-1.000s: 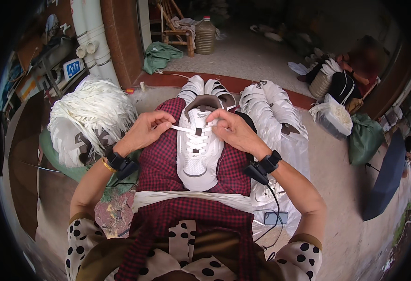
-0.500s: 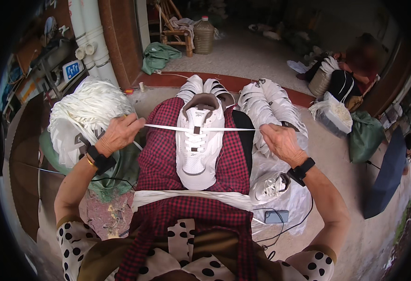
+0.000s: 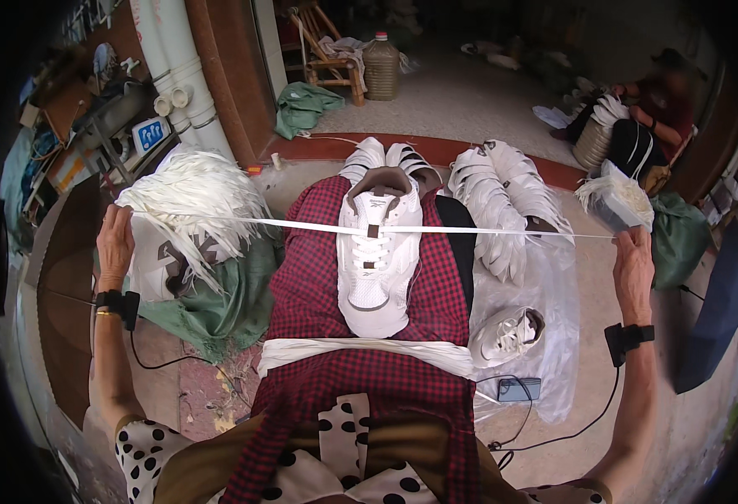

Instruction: The recorder is lacing a pair of white sneakers while sitting in a workshop area.

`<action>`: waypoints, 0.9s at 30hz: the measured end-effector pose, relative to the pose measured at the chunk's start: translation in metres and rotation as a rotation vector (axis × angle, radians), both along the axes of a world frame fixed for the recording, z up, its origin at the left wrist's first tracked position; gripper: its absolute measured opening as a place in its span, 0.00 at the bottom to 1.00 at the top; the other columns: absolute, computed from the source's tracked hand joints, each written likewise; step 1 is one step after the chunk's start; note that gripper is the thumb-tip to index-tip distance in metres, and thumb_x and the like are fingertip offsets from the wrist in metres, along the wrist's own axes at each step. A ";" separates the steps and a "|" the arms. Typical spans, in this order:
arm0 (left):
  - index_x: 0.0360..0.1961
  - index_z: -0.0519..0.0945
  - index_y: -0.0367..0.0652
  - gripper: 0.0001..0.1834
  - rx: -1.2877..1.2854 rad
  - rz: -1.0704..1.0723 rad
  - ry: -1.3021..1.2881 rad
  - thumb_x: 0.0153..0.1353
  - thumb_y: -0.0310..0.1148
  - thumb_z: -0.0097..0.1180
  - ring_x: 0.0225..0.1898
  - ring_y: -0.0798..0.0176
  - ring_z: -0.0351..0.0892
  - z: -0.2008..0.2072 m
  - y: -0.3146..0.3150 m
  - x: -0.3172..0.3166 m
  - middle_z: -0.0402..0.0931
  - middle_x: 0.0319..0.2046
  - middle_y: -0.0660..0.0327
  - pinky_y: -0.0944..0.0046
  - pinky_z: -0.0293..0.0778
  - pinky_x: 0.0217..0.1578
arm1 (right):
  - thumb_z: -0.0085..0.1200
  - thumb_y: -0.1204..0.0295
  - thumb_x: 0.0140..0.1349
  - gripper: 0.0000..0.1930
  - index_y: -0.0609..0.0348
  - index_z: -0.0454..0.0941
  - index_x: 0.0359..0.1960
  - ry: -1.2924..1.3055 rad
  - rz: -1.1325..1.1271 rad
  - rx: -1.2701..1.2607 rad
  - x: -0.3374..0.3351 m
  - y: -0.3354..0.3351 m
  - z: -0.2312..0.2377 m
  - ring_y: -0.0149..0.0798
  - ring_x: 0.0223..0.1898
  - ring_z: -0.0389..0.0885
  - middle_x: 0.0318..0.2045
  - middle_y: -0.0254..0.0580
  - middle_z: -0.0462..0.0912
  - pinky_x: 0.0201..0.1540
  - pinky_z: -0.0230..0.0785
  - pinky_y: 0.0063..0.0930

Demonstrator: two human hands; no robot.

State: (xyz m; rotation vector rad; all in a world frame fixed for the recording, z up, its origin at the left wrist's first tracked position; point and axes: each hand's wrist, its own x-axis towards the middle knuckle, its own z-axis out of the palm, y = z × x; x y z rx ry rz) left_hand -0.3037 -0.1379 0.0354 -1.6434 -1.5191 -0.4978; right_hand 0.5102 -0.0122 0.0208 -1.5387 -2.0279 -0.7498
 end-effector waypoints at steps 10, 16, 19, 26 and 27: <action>0.50 0.82 0.36 0.12 0.285 -0.561 -1.017 0.67 0.20 0.55 0.38 0.73 0.77 -0.040 0.069 0.146 0.77 0.38 0.65 0.74 0.72 0.40 | 0.59 0.71 0.67 0.09 0.65 0.80 0.42 1.300 0.754 -0.251 -0.179 0.014 -0.047 0.29 0.36 0.85 0.34 0.38 0.85 0.31 0.71 0.18; 0.47 0.84 0.34 0.10 -0.326 -0.979 -1.498 0.66 0.23 0.58 0.38 0.74 0.77 -0.065 0.124 0.269 0.78 0.41 0.63 0.72 0.76 0.42 | 0.65 0.77 0.60 0.07 0.65 0.79 0.35 1.297 0.838 -0.692 -0.271 0.037 -0.060 0.24 0.33 0.81 0.32 0.36 0.85 0.38 0.75 0.19; 0.47 0.84 0.36 0.10 -0.550 -0.979 -1.551 0.66 0.26 0.60 0.41 0.72 0.80 -0.082 0.126 0.292 0.80 0.41 0.63 0.71 0.77 0.44 | 0.64 0.78 0.59 0.06 0.65 0.78 0.32 1.272 0.856 -0.748 -0.277 0.036 -0.064 0.24 0.32 0.81 0.30 0.36 0.84 0.37 0.75 0.19; 0.46 0.84 0.35 0.10 -0.500 -0.942 -1.632 0.64 0.24 0.62 0.38 0.73 0.80 -0.100 0.117 0.299 0.82 0.39 0.63 0.73 0.78 0.40 | 0.61 0.82 0.55 0.05 0.64 0.76 0.29 1.279 0.823 -0.719 -0.282 0.028 -0.061 0.24 0.29 0.81 0.28 0.37 0.83 0.33 0.75 0.20; 0.46 0.84 0.35 0.10 -0.513 -0.921 -1.712 0.63 0.24 0.63 0.36 0.73 0.80 -0.100 0.116 0.299 0.83 0.37 0.63 0.73 0.78 0.39 | 0.61 0.82 0.55 0.05 0.64 0.76 0.29 1.288 0.813 -0.713 -0.284 0.027 -0.059 0.24 0.29 0.81 0.28 0.37 0.83 0.33 0.75 0.20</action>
